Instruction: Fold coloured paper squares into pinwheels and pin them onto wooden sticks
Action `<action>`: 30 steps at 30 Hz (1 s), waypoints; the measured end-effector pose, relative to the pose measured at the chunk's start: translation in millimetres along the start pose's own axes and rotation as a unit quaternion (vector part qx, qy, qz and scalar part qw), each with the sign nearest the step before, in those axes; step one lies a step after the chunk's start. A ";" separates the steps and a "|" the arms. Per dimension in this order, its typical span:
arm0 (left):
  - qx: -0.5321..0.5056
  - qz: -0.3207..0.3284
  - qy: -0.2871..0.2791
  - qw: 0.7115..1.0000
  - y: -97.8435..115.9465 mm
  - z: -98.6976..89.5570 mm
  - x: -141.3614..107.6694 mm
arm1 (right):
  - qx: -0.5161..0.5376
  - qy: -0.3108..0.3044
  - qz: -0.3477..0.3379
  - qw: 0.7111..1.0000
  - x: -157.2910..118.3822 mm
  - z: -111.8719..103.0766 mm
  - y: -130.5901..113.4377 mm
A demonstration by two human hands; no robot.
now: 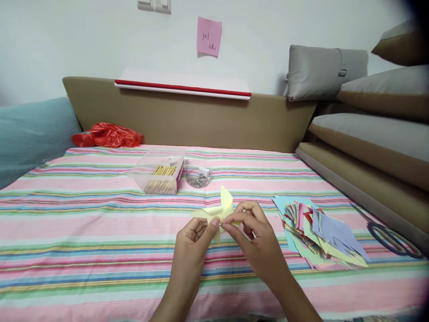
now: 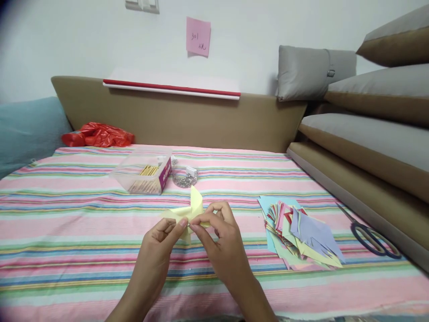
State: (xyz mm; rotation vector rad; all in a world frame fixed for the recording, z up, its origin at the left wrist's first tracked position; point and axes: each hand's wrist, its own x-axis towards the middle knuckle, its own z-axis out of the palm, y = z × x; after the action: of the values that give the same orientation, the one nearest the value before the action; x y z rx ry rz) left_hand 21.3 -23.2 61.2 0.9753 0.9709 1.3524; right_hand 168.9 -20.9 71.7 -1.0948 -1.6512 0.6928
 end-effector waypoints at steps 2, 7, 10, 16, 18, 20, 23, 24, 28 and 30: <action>0.002 0.001 0.006 1.000 0.5 0.3 -0.6 | -0.001 -0.003 0.006 1.000 -0.3 0.0 -1.6; 0.002 -0.001 0.019 1.000 0.5 0.2 -1.2 | 0.002 -0.010 0.018 1.000 -0.1 2.0 -4.3; 0.006 0.005 0.014 1.000 0.2 0.2 -1.1 | 0.012 -0.014 0.025 1.000 0.0 2.1 -4.8; 0.022 0.037 0.020 0.999 0.0 0.0 -1.7 | 0.034 -0.014 0.049 0.998 0.8 -0.9 -8.7; 0.031 0.050 0.017 0.998 0.6 -0.3 -2.2 | 0.044 -0.014 0.058 0.997 1.3 -1.8 -10.4; 0.055 0.074 0.009 0.996 1.4 -1.0 -2.7 | 0.053 -0.014 0.062 0.997 1.8 -2.5 -11.6; 0.115 0.124 -0.002 0.986 2.7 -2.9 -3.1 | 0.068 -0.019 0.061 0.996 2.2 -3.2 -12.7; 0.134 0.138 -0.004 0.981 2.9 -3.7 -3.2 | 0.076 -0.021 0.061 0.995 2.3 -3.3 -13.0; 0.175 0.171 -0.021 0.970 3.8 -6.1 -3.4 | 0.103 -0.026 0.071 0.992 2.6 -4.0 -14.4; 0.172 0.172 -0.032 0.969 4.1 -6.1 -3.5 | 0.109 -0.025 0.077 0.991 2.8 -4.6 -15.1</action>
State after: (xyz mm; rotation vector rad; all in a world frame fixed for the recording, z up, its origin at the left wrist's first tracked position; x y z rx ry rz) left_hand 14.2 -26.8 63.1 1.4974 1.0407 1.4487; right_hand 167.9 -25.0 87.1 -1.0605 -1.5040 0.9837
